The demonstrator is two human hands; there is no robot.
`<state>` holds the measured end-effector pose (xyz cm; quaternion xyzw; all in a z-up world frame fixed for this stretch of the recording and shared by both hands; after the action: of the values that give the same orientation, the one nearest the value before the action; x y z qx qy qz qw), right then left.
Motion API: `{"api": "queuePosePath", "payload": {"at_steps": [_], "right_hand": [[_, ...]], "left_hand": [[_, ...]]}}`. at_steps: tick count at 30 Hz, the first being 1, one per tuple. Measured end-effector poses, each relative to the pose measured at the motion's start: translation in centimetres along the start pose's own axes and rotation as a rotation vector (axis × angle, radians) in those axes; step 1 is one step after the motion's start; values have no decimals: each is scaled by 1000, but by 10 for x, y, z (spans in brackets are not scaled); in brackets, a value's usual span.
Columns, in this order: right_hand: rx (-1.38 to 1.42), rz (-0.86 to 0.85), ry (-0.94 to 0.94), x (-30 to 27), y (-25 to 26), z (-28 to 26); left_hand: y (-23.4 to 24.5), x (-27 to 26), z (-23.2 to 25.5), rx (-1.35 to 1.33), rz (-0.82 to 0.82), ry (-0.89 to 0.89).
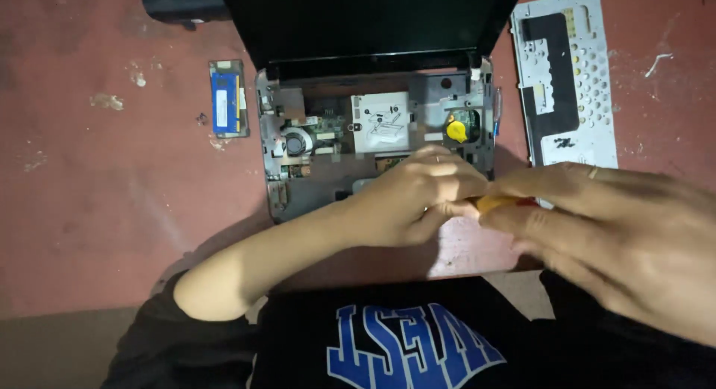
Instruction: Disassembling and reassembling internal components of a laptop using a screwdriver
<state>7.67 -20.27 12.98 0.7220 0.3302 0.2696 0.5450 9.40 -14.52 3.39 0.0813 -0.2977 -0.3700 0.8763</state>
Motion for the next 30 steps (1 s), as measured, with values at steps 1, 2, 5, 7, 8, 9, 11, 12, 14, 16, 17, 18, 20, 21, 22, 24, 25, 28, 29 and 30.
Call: {"api": "queuePosePath", "payload": {"at_steps": [1, 2, 5, 7, 8, 9, 11, 12, 14, 16, 17, 18, 20, 21, 22, 24, 25, 28, 29, 30], "right_hand": [[-3, 3, 0, 2, 1, 0], [19, -14, -44, 4, 1, 4], [0, -66, -147, 5, -6, 16], [2, -138, -209, -1, -21, 20], [-98, -216, -274, -4, -31, 29], [-198, -293, -338, -8, -39, 38], [-246, -313, -387, -1, -37, 34], [-285, -348, -435, 0, -37, 35], [-322, -348, -442, 9, -33, 35], [-355, -342, -447, 14, -33, 34], [-440, -330, -512, 12, -29, 41], [-529, -313, -584, 9, -23, 47], [-508, -310, -589, 10, -27, 44], [-487, -308, -589, 11, -29, 42], [-486, -313, -588, 7, -33, 41], [-610, -246, -681, -3, -28, 44], [-605, -254, -677, -1, -29, 40], [-437, -281, -684, -6, -40, 35], [-537, -201, -657, -9, -35, 32], [-632, -125, -634, -15, -32, 28]], "left_hand": [[4, 2, 1, 3, -1, -3], [7, 5, 3, -52, 6, -3], [17, 13, 8, -82, -9, -20], [12, 8, 8, -92, -21, 4], [8, 7, 1, 134, -66, 25], [5, 5, -6, 360, -112, 46], [2, 0, -25, 532, -170, 81], [-2, -4, -38, 689, -228, 126], [-3, -11, -43, 691, -154, 58], [0, -13, -37, 697, -86, -8], [0, -11, -36, 729, -107, 7], [1, -6, -34, 761, -129, 13], [4, -5, -29, 674, -81, -29], [8, -4, -25, 587, -30, -68], [9, -2, -20, 583, -28, -65], [21, 1, 0, 405, 103, -118], [20, 0, 3, 400, 105, -110], [34, 1, 16, 333, 249, -147], [32, 3, 16, 314, 202, -143], [27, 3, 16, 288, 153, -134]]}}
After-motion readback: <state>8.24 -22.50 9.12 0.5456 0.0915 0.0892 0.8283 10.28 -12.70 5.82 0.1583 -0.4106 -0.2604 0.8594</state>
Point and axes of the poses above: each hand's wrist, its own x-axis towards the middle knuckle, its own y-axis out of the back of the hand, z = x × y, the point moved 10 cm from there along x, towards the middle knuckle, and after that the axes turned 5 degrees about z, right-handed, at the moved point
